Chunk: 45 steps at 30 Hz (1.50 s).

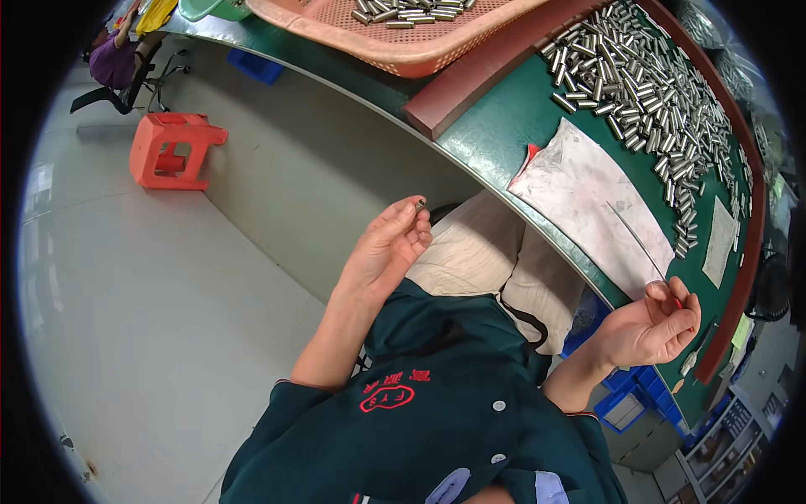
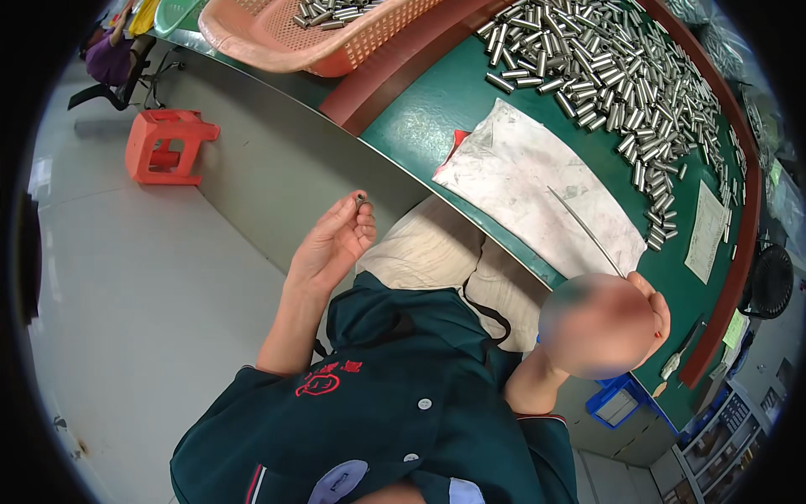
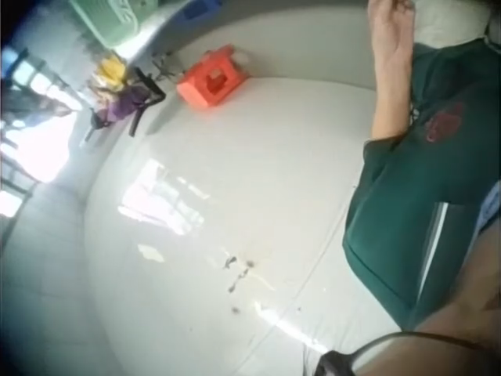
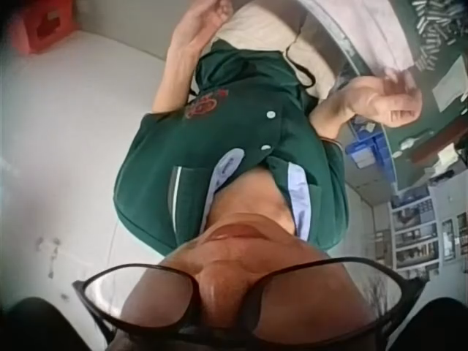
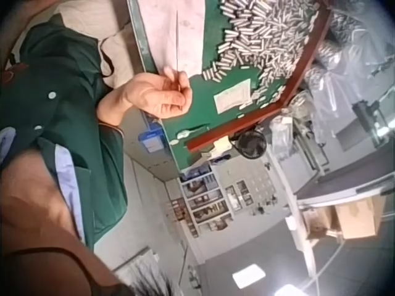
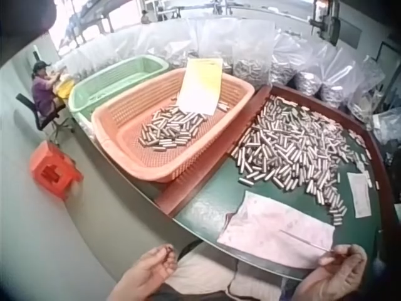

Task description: Manually assembling small metal components using a thin alignment tool at a workstation.

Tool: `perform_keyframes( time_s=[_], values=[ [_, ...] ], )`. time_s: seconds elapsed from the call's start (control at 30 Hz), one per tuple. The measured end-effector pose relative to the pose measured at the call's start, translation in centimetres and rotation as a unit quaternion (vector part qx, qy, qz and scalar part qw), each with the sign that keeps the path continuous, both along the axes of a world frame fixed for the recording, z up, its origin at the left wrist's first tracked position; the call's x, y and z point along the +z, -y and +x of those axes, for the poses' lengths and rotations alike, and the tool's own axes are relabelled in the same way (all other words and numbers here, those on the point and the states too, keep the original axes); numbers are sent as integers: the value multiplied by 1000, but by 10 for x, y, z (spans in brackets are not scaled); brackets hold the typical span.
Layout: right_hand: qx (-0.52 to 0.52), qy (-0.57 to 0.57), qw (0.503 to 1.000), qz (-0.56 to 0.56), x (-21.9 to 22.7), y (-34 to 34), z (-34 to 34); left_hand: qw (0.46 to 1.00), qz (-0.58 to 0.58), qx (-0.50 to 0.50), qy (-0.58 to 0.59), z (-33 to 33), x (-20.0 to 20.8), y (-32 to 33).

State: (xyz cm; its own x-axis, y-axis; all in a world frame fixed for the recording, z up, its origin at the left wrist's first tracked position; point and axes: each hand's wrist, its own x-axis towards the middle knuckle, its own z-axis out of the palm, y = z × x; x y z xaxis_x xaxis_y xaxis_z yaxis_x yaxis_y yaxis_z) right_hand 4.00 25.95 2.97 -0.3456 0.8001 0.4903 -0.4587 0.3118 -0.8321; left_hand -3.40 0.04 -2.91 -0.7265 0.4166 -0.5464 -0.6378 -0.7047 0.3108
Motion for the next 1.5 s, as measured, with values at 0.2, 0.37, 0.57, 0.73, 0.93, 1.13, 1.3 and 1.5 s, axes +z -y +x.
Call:
perform_keyframes(
  time_s=[0.2, 0.37, 0.57, 0.73, 0.93, 1.13, 1.3, 1.5],
  values=[
    [3, 1, 1000, 9, -1, 0, 1, 1000, -31, 4, 4, 2, -1, -1],
    [7, -1, 1000, 8, 0, -1, 1, 999, -35, 2, 6, 3, 0, -4],
    [7, -2, 1000, 6, -1, -2, 2, 999, -47, -3, 9, 3, 3, -7],
    [4, -6, 1000, 2, -1, -1, 2, 998, -55, 0, 14, 4, 5, -8],
    [25, -12, 1000, 4, 1, 4, 4, 996, -84, -7, -6, 6, 4, -9],
    [298, -49, 949, -86, 2, 62, 21, 985, -158, -22, -74, 12, 15, -10],
    [353, 19, 934, -52, -24, 82, 10, 978, -184, -22, -90, 18, 19, -7],
    [372, 39, 926, -57, -34, 87, 6, 977, -192, -15, -95, 23, 18, -4]
  ],
)
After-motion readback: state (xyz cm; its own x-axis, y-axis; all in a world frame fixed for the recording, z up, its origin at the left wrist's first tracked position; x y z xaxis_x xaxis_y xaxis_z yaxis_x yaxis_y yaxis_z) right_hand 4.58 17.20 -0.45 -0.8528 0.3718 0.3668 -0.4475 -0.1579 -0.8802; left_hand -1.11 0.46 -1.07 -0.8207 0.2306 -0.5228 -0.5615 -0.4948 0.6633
